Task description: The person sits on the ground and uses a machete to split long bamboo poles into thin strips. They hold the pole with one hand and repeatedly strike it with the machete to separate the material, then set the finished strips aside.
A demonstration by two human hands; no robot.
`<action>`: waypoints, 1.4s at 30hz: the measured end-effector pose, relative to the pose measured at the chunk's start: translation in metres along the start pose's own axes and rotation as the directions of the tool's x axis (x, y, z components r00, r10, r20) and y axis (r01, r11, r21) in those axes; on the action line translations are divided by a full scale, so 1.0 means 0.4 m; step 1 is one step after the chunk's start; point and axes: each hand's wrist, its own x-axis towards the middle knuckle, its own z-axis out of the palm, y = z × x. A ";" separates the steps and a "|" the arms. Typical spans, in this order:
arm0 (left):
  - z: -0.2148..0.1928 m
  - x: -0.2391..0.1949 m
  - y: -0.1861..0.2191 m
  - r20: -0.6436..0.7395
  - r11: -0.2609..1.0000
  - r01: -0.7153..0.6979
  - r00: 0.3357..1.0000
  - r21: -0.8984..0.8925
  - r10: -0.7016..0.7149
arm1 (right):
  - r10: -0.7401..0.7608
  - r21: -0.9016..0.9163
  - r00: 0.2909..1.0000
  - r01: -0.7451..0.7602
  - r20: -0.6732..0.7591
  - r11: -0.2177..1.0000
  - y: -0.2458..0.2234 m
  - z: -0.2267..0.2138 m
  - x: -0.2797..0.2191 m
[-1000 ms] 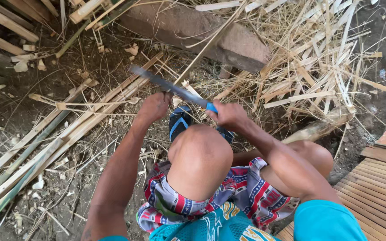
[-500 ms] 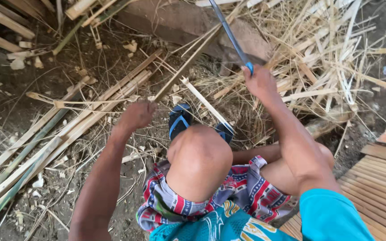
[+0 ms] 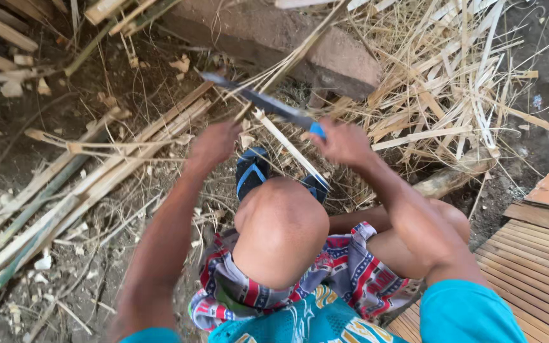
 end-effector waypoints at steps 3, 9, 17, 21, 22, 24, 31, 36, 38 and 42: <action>-0.013 -0.207 -0.127 -0.158 0.982 0.041 0.985 -0.184 -0.071 | 0.135 0.059 0.969 -0.125 -0.206 0.990 0.130 -0.039 0.066; -0.089 -0.118 -0.037 0.115 0.784 0.177 0.984 -0.596 -0.135 | 0.114 0.104 0.935 -0.084 -0.337 0.991 0.146 -0.018 0.102; -0.004 0.118 0.037 -0.236 0.954 -0.126 0.970 -0.271 0.061 | -0.112 0.074 0.986 0.122 -0.126 0.990 -0.086 -0.009 -0.006; 0.020 -0.005 0.005 -0.251 0.950 -0.078 0.968 -0.301 0.000 | -0.006 0.066 0.999 0.008 -0.037 0.998 -0.113 -0.029 -0.014; 0.000 -0.002 -0.002 -0.246 0.964 -0.070 0.969 -0.255 0.005 | 0.007 0.104 0.994 0.004 -0.107 0.995 -0.118 -0.036 0.005; 0.017 -0.033 -0.010 -0.191 0.984 -0.039 0.982 -0.173 0.006 | -0.213 -0.074 0.977 0.213 0.000 0.974 -0.115 0.014 -0.021; -0.004 -0.207 -0.071 -0.041 0.959 0.171 0.982 -0.225 -0.184 | 0.107 0.137 0.897 -0.052 -0.430 0.989 0.179 -0.086 0.116; 0.016 -0.142 0.022 -0.055 0.949 0.219 0.970 -0.225 -0.237 | 0.251 0.096 0.966 -0.256 0.059 0.962 0.013 -0.039 0.045; 0.043 -0.108 0.021 -0.133 0.975 0.171 0.973 -0.140 -0.190 | -0.098 -0.097 0.990 0.108 0.102 0.989 -0.091 0.014 -0.036; 0.085 -0.131 -0.009 -0.243 0.987 0.123 0.959 -0.101 -0.144 | 0.049 0.110 0.989 -0.065 0.142 0.992 -0.144 -0.023 -0.059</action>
